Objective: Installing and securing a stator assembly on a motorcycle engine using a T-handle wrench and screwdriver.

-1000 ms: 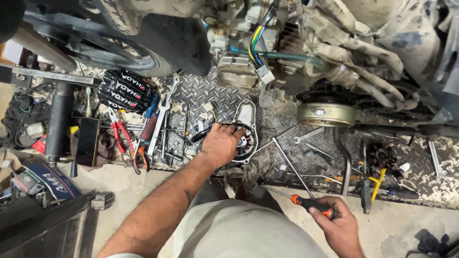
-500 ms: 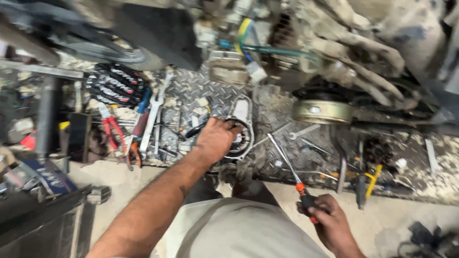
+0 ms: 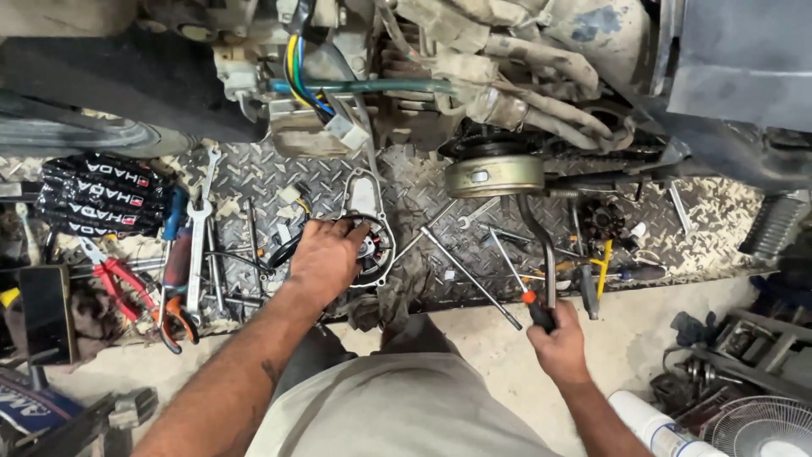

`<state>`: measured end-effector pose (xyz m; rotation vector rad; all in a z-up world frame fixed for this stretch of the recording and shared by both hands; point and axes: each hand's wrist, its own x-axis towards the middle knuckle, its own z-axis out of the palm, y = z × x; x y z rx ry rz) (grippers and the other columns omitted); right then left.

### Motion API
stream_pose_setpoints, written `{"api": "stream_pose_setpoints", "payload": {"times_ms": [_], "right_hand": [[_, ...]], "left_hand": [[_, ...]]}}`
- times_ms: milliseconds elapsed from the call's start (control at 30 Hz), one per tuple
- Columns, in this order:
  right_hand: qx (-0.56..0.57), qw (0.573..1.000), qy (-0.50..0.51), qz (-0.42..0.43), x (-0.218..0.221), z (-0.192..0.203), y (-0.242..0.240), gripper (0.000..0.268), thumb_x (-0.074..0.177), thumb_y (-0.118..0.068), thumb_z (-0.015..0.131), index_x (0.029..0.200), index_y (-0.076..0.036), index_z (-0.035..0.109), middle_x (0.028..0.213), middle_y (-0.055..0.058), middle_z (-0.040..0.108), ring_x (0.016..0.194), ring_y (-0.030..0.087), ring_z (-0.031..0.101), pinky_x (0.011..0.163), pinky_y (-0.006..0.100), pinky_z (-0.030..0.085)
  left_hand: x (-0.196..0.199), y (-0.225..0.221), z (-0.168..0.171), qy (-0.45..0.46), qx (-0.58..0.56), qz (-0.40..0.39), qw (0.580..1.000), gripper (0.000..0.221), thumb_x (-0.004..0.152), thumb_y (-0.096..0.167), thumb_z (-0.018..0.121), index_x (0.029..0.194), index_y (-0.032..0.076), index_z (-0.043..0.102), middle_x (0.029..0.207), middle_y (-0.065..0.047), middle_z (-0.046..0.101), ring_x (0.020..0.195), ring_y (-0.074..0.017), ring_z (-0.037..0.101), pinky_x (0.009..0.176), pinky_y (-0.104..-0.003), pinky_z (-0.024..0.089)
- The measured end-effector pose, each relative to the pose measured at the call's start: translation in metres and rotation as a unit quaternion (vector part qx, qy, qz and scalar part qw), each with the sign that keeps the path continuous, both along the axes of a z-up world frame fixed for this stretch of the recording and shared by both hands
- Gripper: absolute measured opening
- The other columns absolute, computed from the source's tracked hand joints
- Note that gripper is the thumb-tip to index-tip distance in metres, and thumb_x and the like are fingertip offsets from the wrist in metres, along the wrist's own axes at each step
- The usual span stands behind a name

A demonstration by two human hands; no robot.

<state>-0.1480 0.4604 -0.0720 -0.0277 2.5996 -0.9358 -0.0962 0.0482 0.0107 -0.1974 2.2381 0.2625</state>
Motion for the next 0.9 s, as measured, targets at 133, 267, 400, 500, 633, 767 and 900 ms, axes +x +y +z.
{"api": "stream_pose_setpoints", "payload": {"times_ms": [133, 267, 400, 500, 633, 767, 900], "right_hand": [[-0.034, 0.982, 0.169, 0.074, -0.016, -0.033, -0.004, 0.033, 0.059, 0.0, 0.065, 0.092, -0.003, 0.062, 0.086, 0.015, 0.051, 0.079, 0.032, 0.054, 0.079, 0.038, 0.045], [0.012, 0.978, 0.201, 0.059, -0.032, -0.036, -0.025, 0.036, 0.067, -0.002, 0.065, 0.102, -0.001, 0.057, 0.092, 0.016, 0.047, 0.081, 0.034, 0.053, 0.078, 0.043, 0.044], [0.148, 0.969, 0.173, 0.098, -0.051, -0.043, -0.03, 0.035, 0.069, -0.012, 0.067, 0.101, 0.0, 0.06, 0.091, 0.021, 0.053, 0.082, 0.046, 0.059, 0.07, 0.054, 0.047], [0.281, 0.944, 0.135, 0.109, -0.053, -0.042, -0.038, 0.051, 0.068, -0.03, 0.067, 0.112, -0.005, 0.06, 0.1, 0.021, 0.056, 0.088, 0.044, 0.058, 0.075, 0.056, 0.048], [0.276, 0.926, 0.205, 0.157, -0.042, 0.026, -0.1, 0.046, 0.072, -0.024, 0.07, 0.115, -0.007, 0.06, 0.091, 0.017, 0.061, 0.085, 0.041, 0.062, 0.073, 0.054, 0.046], [0.13, 0.903, 0.273, 0.306, -0.05, -0.024, -0.12, 0.018, 0.08, -0.029, 0.069, 0.094, -0.018, 0.07, 0.081, 0.003, 0.065, 0.084, 0.026, 0.064, 0.079, 0.04, 0.048], [0.287, 0.885, 0.225, 0.289, -0.062, -0.064, -0.139, 0.025, 0.078, -0.044, 0.068, 0.088, -0.021, 0.07, 0.083, 0.002, 0.065, 0.091, 0.027, 0.064, 0.084, 0.045, 0.045]], "left_hand": [[0.03, 0.004, -0.083, 0.179, -0.014, 0.002, 0.984, 0.071, 0.078, 0.039, 0.071, 0.14, 0.023, 0.042, 0.128, -0.009, 0.056, 0.117, -0.0252, 0.054, 0.101, -0.039, 0.028], [0.032, 0.006, -0.09, 0.194, -0.019, 0.013, 0.981, 0.071, 0.078, 0.036, 0.07, 0.141, 0.023, 0.04, 0.127, -0.009, 0.055, 0.116, -0.0253, 0.052, 0.101, -0.039, 0.027], [0.034, 0.007, -0.09, 0.228, -0.012, 0.031, 0.973, 0.069, 0.076, 0.033, 0.069, 0.139, 0.022, 0.043, 0.127, -0.009, 0.053, 0.118, -0.0256, 0.049, 0.102, -0.039, 0.026], [0.038, 0.008, -0.087, 0.257, -0.023, 0.041, 0.965, 0.066, 0.076, 0.033, 0.07, 0.136, 0.018, 0.047, 0.125, -0.008, 0.054, 0.119, -0.0246, 0.047, 0.104, -0.039, 0.024], [0.044, 0.004, -0.071, 0.302, -0.009, 0.065, 0.951, 0.063, 0.074, 0.032, 0.072, 0.131, 0.015, 0.053, 0.124, -0.01, 0.055, 0.119, -0.0259, 0.047, 0.105, -0.038, 0.023], [0.052, 0.004, -0.075, 0.325, -0.02, 0.093, 0.941, 0.062, 0.069, 0.04, 0.077, 0.124, 0.017, 0.059, 0.127, -0.007, 0.049, 0.124, -0.027, 0.038, 0.107, -0.042, 0.022], [0.048, 0.003, -0.031, 0.289, -0.033, 0.143, 0.946, 0.061, 0.071, 0.044, 0.076, 0.125, 0.019, 0.06, 0.143, -0.01, 0.035, 0.136, -0.0346, 0.024, 0.112, -0.047, 0.014]]}}
